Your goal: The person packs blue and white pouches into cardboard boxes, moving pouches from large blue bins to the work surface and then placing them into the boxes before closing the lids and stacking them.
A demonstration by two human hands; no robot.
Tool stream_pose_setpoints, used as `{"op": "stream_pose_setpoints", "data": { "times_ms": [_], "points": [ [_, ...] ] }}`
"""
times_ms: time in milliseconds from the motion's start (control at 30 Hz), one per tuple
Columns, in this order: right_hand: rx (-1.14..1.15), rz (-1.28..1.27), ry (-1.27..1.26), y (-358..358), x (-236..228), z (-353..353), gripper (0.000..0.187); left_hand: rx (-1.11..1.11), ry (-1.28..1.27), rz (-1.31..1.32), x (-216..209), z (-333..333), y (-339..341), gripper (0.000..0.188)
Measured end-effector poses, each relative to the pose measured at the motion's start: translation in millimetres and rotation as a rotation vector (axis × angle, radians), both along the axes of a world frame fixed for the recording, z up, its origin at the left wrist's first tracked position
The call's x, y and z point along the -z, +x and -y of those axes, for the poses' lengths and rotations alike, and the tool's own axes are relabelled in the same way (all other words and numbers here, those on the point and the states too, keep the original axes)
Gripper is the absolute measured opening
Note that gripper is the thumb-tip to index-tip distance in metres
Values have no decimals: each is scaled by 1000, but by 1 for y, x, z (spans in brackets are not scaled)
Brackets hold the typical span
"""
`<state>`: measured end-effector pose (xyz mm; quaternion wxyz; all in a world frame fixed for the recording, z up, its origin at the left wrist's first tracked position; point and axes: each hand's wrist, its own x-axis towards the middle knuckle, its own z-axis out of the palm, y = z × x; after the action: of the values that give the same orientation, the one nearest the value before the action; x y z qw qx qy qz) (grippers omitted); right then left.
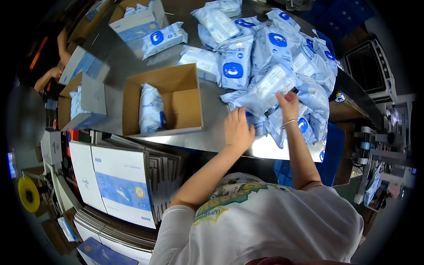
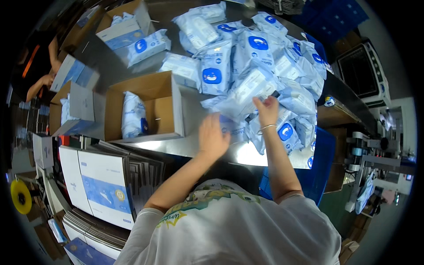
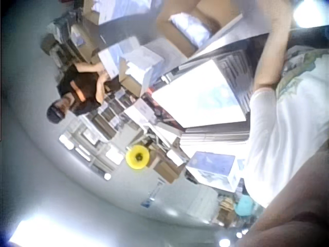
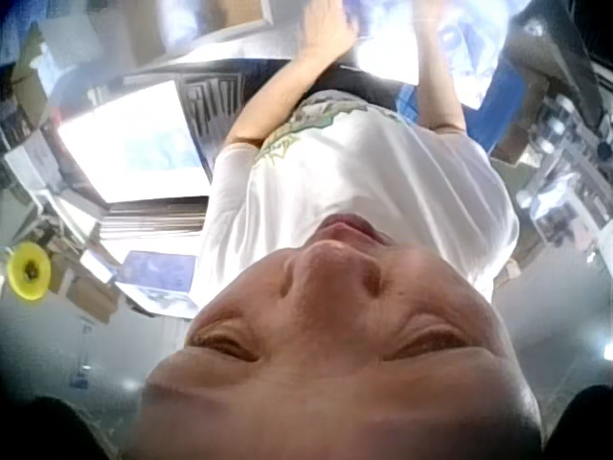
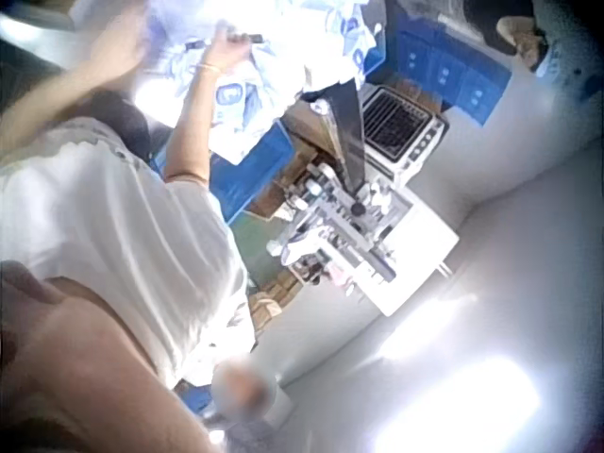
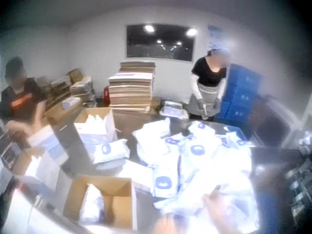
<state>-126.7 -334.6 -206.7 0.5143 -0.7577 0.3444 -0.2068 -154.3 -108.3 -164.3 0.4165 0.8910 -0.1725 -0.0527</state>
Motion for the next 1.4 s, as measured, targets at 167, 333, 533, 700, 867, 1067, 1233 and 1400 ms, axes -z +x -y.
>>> {"op": "stream_pose_setpoints", "data": {
  "times_ms": [167,333,533,700,867,1067,1233,1400],
  "points": [
    [104,180,75,26,27,-34,92,-163,382,-243,59,78,-14,102],
    [122,135,240,36,32,-37,96,-212,436,-200,70,62,-12,113],
    [-54,125,236,20,32,10,93,-189,-154,-357,100,-17,-15,108],
    [-268,-65,-47,-16,18,23,98,-235,-957,-718,121,-82,-37,93],
    [-516,-564,-568,-39,-32,-61,92,-177,-1289,-1242,118,-71,-45,77],
    [-775,-547,-474,-34,-5,-62,55,-102,-3,-221,60,-77,-28,41],
    [-914,186,-617,-39,-69,-136,48,-200,131,80,-89,-144,21,41],
    [-1195,396,-804,-15,-101,-250,51,-284,714,-165,-132,-234,72,55]
  ]
}}
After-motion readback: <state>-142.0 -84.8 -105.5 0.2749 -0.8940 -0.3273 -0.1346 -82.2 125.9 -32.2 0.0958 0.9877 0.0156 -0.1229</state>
